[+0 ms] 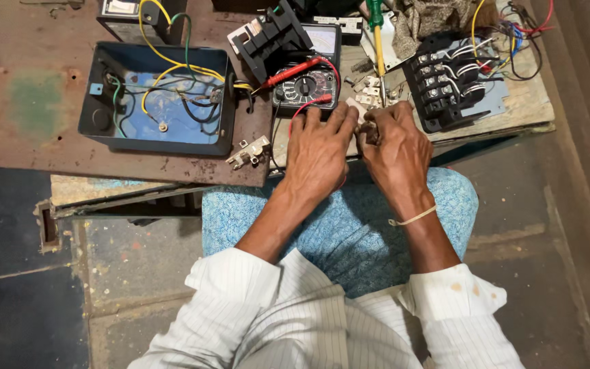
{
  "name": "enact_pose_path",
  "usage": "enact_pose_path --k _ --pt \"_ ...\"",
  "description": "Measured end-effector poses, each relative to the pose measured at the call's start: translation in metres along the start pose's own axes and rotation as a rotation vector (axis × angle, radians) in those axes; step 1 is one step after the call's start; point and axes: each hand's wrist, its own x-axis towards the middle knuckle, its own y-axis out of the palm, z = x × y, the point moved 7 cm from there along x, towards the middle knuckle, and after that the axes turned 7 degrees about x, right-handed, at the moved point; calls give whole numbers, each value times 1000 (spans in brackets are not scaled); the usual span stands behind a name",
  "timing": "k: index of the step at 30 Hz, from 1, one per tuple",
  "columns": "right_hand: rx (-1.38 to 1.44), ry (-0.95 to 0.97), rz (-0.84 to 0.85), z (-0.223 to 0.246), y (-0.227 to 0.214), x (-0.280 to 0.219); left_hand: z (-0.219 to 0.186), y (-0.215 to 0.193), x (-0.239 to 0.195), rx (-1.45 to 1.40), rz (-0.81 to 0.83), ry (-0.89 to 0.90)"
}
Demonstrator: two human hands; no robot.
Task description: The person works on an electrical panel and components, using a multimeter and a screwdriver to work with wires and small parts.
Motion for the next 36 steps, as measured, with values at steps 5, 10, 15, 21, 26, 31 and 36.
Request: enact_pose_path --k 5,10,15,21,26,31,36 --pt "3 -50 -10 6 1 -4 -3 -19 -21 -89 -71 45" --pt "18 -9 -9 3 1 -4 1 -29 -48 -241 -230 -9" --pt "212 -1 -48 -11 -3 -1 3 -36 -64 -404 -351 31" --pt "807 393 -36 -39 2 -3 10 -48 -65 -587 -526 -29" --pt "958 506 -61 -41 6 -9 15 -38 -58 -281 -306 -195" --pt "895 509 -2 -41 9 -12 14 -20 -43 23 -118 -184" --pt "451 207 -71 -22 -5 -10 19 -19 -39 -14 -57 -228"
